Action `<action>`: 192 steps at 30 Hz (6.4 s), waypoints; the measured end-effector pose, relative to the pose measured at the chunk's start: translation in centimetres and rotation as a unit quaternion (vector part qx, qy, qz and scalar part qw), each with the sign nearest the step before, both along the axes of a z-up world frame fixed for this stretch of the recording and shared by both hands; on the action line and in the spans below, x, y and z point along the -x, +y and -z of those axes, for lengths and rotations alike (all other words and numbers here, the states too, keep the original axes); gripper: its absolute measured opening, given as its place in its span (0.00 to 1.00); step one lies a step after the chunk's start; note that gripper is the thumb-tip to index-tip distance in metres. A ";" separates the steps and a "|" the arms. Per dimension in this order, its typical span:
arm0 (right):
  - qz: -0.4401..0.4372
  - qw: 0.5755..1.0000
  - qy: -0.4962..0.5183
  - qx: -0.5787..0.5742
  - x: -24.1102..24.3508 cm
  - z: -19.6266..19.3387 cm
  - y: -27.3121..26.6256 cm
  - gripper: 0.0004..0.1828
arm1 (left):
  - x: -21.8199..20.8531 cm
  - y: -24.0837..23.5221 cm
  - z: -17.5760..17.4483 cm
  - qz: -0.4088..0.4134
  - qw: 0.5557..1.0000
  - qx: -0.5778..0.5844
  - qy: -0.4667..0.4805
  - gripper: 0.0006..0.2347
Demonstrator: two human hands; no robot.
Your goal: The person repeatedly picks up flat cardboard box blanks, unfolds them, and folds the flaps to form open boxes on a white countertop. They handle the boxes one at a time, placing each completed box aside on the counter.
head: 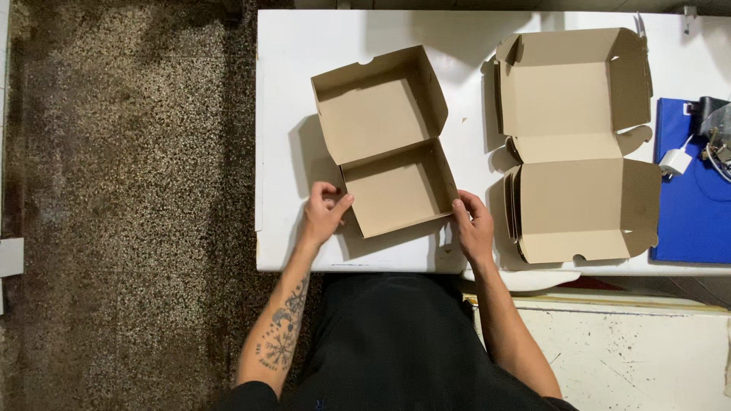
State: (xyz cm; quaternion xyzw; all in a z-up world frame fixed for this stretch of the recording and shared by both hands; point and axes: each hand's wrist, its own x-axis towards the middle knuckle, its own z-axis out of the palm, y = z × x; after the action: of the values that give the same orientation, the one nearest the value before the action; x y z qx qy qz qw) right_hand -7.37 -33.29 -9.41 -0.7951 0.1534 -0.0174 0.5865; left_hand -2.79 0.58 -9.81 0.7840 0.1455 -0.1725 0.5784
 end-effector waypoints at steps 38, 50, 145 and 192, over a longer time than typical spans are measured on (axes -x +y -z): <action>-0.109 0.876 -0.216 0.416 0.7 0.5 1.3 0.13 | 1.8 -8.5 1.5 0.195 0.810 -0.327 -0.446 0.10; -0.154 0.878 -0.185 0.414 0.2 -1.2 0.6 0.13 | 0.5 -9.0 -2.1 0.234 0.828 -0.333 -0.386 0.09; -0.258 0.857 -0.126 0.429 -3.0 -4.3 9.3 0.18 | -1.0 -0.6 -0.2 0.212 0.839 -0.335 -0.373 0.11; 0.022 0.994 -0.016 0.105 -2.2 1.4 4.1 0.30 | -4.2 -10.3 1.1 0.441 0.831 -0.243 -0.234 0.17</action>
State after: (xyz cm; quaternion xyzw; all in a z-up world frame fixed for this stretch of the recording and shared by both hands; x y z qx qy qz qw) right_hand -5.21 -29.23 -10.81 -0.8485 0.1583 -0.0591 0.5016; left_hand 1.40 -9.69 -10.93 0.8972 -0.3183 -0.1797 0.2479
